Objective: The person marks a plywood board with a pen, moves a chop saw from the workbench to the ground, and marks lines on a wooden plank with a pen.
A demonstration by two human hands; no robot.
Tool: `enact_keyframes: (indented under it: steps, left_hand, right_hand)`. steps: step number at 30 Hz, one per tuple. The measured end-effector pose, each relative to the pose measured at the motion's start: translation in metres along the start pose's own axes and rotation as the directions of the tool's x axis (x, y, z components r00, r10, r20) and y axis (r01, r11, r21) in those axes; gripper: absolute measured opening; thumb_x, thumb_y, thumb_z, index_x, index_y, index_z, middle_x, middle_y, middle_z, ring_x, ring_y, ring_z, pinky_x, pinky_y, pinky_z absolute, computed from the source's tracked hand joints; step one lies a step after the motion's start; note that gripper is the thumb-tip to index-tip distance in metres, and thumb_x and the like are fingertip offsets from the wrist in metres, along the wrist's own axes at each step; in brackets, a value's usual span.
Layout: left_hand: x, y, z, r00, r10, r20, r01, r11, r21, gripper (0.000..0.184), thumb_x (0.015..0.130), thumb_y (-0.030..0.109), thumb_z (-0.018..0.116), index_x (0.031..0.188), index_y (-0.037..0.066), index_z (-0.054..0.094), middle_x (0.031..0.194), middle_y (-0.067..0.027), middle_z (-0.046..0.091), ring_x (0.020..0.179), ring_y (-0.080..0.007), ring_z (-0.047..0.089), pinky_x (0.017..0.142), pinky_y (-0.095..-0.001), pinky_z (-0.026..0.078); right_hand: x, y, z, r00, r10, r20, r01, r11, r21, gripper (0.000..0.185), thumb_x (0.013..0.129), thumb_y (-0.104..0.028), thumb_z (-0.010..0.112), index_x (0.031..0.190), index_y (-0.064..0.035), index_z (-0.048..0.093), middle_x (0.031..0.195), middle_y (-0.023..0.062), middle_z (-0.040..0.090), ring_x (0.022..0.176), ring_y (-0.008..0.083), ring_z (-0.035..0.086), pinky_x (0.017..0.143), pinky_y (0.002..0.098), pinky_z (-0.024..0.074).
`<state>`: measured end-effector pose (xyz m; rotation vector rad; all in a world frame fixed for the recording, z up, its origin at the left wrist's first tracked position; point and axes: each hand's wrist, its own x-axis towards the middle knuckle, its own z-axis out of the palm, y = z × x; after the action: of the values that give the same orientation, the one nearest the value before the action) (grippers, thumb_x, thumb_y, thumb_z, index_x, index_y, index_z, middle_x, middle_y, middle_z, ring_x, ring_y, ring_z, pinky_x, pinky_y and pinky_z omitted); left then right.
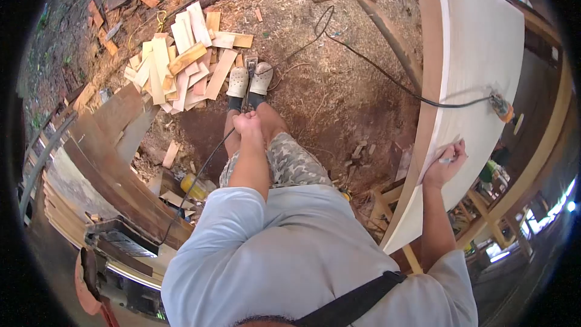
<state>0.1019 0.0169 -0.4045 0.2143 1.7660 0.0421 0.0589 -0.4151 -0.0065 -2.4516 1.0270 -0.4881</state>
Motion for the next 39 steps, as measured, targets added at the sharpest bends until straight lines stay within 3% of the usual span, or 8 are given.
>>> enact_keyframes:
  steps: [4, 9, 21, 24, 26, 27, 31, 39]
  left_hand:
    - [-0.007, -0.002, 0.007, 0.997, 0.062, 0.037, -0.062, 0.998, 0.003, 0.039, 0.104, 0.044, 0.037, 0.081, 0.013, 0.038, 0.071, 0.0015, 0.036, 0.059, -0.0146, 0.035, 0.056, -0.0326, 0.034]
    - [-0.008, -0.012, 0.012, 0.998, -0.020, 0.057, 0.017, 0.999, 0.049, 0.032, 0.102, 0.040, 0.045, 0.115, 0.012, 0.053, 0.106, 0.0019, 0.053, 0.090, -0.0151, 0.050, 0.073, -0.0335, 0.045]
    - [0.028, -0.033, 0.018, 0.963, 0.046, 0.265, -0.105, 0.972, 0.212, 0.041, 0.101, 0.037, 0.051, 0.132, 0.010, 0.051, 0.142, 0.0004, 0.045, 0.120, -0.0226, 0.049, 0.104, -0.0412, 0.040]
    - [0.045, -0.043, 0.029, 0.959, 0.113, 0.261, -0.189, 0.939, 0.288, 0.036, 0.103, 0.039, 0.047, 0.121, 0.008, 0.054, 0.125, -0.0042, 0.054, 0.111, -0.0225, 0.052, 0.102, -0.0412, 0.041]
    - [0.055, -0.040, 0.027, 0.964, 0.025, 0.265, -0.043, 0.997, 0.064, 0.040, 0.104, 0.042, 0.040, 0.088, 0.008, 0.051, 0.085, -0.0059, 0.057, 0.082, -0.0175, 0.054, 0.079, -0.0365, 0.047]
    - [0.057, -0.039, 0.028, 0.959, 0.045, 0.279, -0.051, 0.999, 0.015, 0.044, 0.105, 0.044, 0.034, 0.075, 0.012, 0.039, 0.062, 0.0007, 0.035, 0.057, -0.0145, 0.038, 0.058, -0.0336, 0.040]
    - [0.015, -0.018, 0.026, 0.979, 0.125, 0.162, -0.116, 0.991, -0.065, 0.042, 0.105, 0.042, 0.036, 0.071, 0.017, 0.035, 0.059, 0.0035, 0.024, 0.047, -0.0137, 0.022, 0.043, -0.0298, 0.023]
    - [-0.040, 0.063, -0.022, 0.950, 0.085, 0.299, -0.121, 0.987, 0.103, 0.025, 0.102, 0.034, 0.049, 0.083, 0.018, 0.044, 0.060, 0.0046, 0.034, 0.046, -0.0098, 0.025, 0.044, -0.0272, 0.023]
  right_hand:
    - [-0.002, -0.001, -0.003, 1.000, 0.001, -0.006, -0.002, 0.997, -0.073, 0.019, 0.100, -0.012, 0.046, 0.114, 0.0017, 0.047, 0.144, 0.0251, 0.040, 0.133, 0.0310, 0.040, 0.113, 0.0408, 0.0278]
    - [0.000, 0.007, -0.008, 1.000, -0.016, 0.017, 0.018, 0.996, -0.091, 0.020, 0.100, -0.010, 0.044, 0.117, 0.0021, 0.046, 0.142, 0.0239, 0.040, 0.131, 0.0308, 0.041, 0.113, 0.0404, 0.0277]
    - [0.001, -0.002, -0.013, 0.998, -0.035, 0.055, 0.047, 0.971, -0.233, 0.033, 0.100, -0.009, 0.041, 0.130, 0.0050, 0.042, 0.138, 0.0195, 0.043, 0.128, 0.0285, 0.043, 0.112, 0.0399, 0.0293]
    - [0.001, -0.004, -0.015, 0.998, 0.030, 0.061, -0.018, 0.982, -0.189, 0.033, 0.101, -0.013, 0.041, 0.130, 0.0047, 0.042, 0.137, 0.0191, 0.044, 0.128, 0.0276, 0.043, 0.112, 0.0393, 0.0294]
    - [0.001, -0.002, -0.016, 0.997, 0.044, 0.070, -0.033, 0.987, -0.156, 0.033, 0.102, -0.015, 0.042, 0.129, 0.0044, 0.043, 0.135, 0.0186, 0.046, 0.127, 0.0270, 0.043, 0.112, 0.0392, 0.0287]
    - [0.002, 0.001, -0.018, 0.996, 0.050, 0.069, -0.039, 0.989, -0.144, 0.033, 0.102, -0.015, 0.042, 0.129, 0.0043, 0.043, 0.134, 0.0183, 0.046, 0.127, 0.0269, 0.043, 0.112, 0.0395, 0.0289]
    - [0.006, 0.002, -0.020, 0.997, 0.002, 0.071, 0.008, 0.989, -0.150, 0.033, 0.102, -0.017, 0.044, 0.127, 0.0047, 0.044, 0.132, 0.0183, 0.047, 0.126, 0.0273, 0.044, 0.110, 0.0401, 0.0305]
    - [0.003, 0.008, -0.007, 0.996, -0.089, 0.018, 0.091, 0.978, -0.187, 0.031, 0.097, -0.011, 0.047, 0.122, 0.0064, 0.046, 0.126, 0.0182, 0.050, 0.118, 0.0290, 0.048, 0.108, 0.0394, 0.0335]
